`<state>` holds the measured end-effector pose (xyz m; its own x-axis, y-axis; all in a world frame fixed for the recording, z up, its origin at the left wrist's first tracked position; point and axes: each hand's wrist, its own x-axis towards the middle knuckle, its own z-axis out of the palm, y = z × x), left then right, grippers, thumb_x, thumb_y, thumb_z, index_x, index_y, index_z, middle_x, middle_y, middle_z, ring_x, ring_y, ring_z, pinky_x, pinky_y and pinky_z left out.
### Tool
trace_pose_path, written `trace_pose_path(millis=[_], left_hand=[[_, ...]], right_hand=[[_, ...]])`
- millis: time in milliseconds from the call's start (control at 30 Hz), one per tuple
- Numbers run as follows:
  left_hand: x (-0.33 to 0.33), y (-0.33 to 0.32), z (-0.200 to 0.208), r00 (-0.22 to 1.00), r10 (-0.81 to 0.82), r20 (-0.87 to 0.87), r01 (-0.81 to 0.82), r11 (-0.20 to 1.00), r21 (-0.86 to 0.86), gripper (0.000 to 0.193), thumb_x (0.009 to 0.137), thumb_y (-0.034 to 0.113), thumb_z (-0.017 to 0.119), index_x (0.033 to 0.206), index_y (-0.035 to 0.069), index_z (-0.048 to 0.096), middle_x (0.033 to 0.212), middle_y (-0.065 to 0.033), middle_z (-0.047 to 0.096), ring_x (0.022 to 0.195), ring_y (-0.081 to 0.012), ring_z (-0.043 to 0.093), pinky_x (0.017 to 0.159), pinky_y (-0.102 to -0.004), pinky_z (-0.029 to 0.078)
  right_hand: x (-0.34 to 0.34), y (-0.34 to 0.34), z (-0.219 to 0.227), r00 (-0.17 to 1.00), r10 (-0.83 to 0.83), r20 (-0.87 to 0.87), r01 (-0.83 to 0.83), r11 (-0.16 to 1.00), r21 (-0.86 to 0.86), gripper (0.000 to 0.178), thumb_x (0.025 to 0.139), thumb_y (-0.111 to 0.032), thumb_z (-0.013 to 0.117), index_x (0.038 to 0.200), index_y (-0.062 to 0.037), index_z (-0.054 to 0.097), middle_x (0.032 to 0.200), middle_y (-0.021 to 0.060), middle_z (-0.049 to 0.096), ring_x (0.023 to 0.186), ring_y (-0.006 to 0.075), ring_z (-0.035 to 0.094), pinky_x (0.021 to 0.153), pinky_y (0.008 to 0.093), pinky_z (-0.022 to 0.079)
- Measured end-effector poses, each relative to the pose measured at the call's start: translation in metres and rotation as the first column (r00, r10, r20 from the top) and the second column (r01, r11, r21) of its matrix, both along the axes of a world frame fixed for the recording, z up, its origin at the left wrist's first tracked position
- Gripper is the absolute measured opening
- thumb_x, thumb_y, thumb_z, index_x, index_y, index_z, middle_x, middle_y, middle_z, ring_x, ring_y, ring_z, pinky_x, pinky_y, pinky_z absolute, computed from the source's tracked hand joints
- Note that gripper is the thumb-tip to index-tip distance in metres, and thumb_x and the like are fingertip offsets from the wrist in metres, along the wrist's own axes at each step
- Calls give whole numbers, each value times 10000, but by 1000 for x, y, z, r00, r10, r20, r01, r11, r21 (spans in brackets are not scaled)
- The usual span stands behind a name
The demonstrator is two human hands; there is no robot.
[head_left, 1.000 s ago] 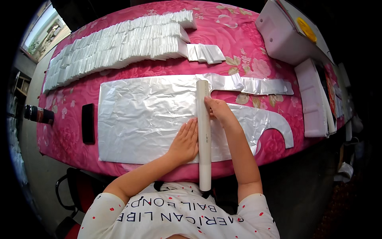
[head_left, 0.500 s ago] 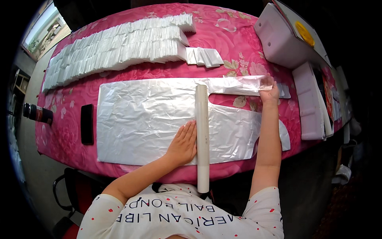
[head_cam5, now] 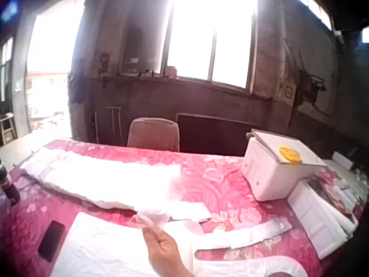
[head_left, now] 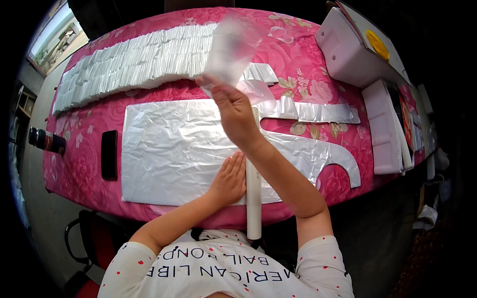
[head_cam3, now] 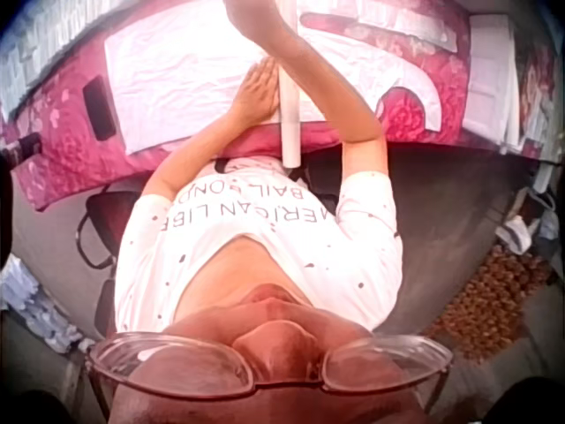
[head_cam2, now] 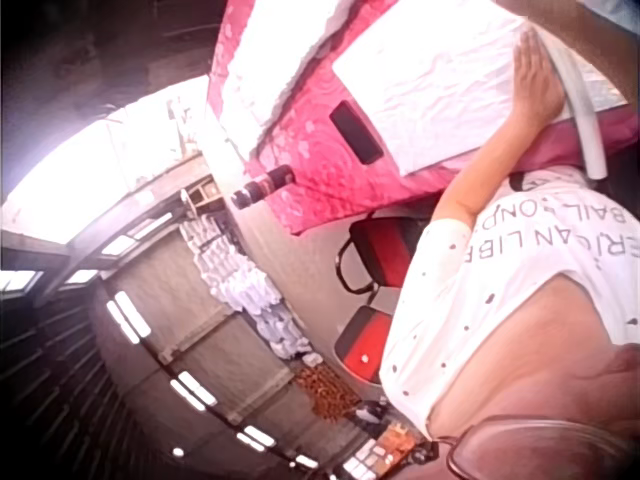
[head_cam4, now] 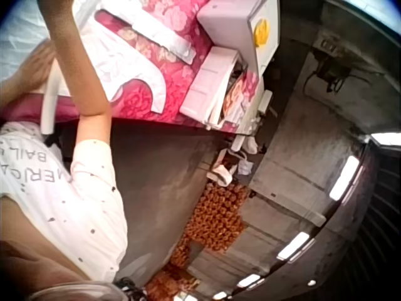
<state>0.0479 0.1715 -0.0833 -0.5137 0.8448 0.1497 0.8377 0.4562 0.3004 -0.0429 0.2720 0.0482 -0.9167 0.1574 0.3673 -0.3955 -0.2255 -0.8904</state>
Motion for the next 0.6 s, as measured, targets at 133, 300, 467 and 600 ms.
trace_pose_path(millis=[133, 300, 467, 600], left_hand=[[-1, 1, -18, 996, 24, -89, -10, 988, 156, 630, 834, 257, 438, 1305, -134, 291, 1364, -286, 314, 1295, -388, 298, 1078, -460, 191], [2, 6, -13, 1000, -9, 5, 8, 984, 175, 601, 829, 195, 427, 1319, -120, 280, 1396, -273, 265, 1330, -371, 231, 1086, -463, 173], [3, 1, -16, 996, 21, 90, -43, 968, 247, 619, 801, 139, 460, 1327, -118, 260, 1410, -269, 229, 1345, -365, 184, 1085, -463, 176], [-7, -12, 19, 961, 41, 274, -153, 903, 401, 565, 798, 61, 465, 1323, -77, 305, 1377, -219, 317, 1286, -324, 306, 1053, -425, 261]], right_hand=[[-4, -135, -58, 997, 55, 47, -66, 955, 290, 275, 927, -195, 454, 1074, -2, 583, 823, 192, 604, 734, 291, 583, 699, 368, 443], [-12, -180, -142, 996, 16, 91, -77, 683, 726, 249, 849, -169, 522, 1021, 8, 552, 1045, 231, 573, 1095, 366, 497, 904, 427, 383], [35, -158, -99, 945, 271, 182, -320, 656, 684, 402, 823, -206, 576, 1156, 10, 517, 1206, 197, 521, 1190, 356, 435, 989, 423, 334], [80, -90, -69, 975, 196, 106, -211, 661, 720, 389, 809, -158, 595, 1167, -18, 535, 1236, 150, 517, 1194, 329, 443, 989, 411, 352]])
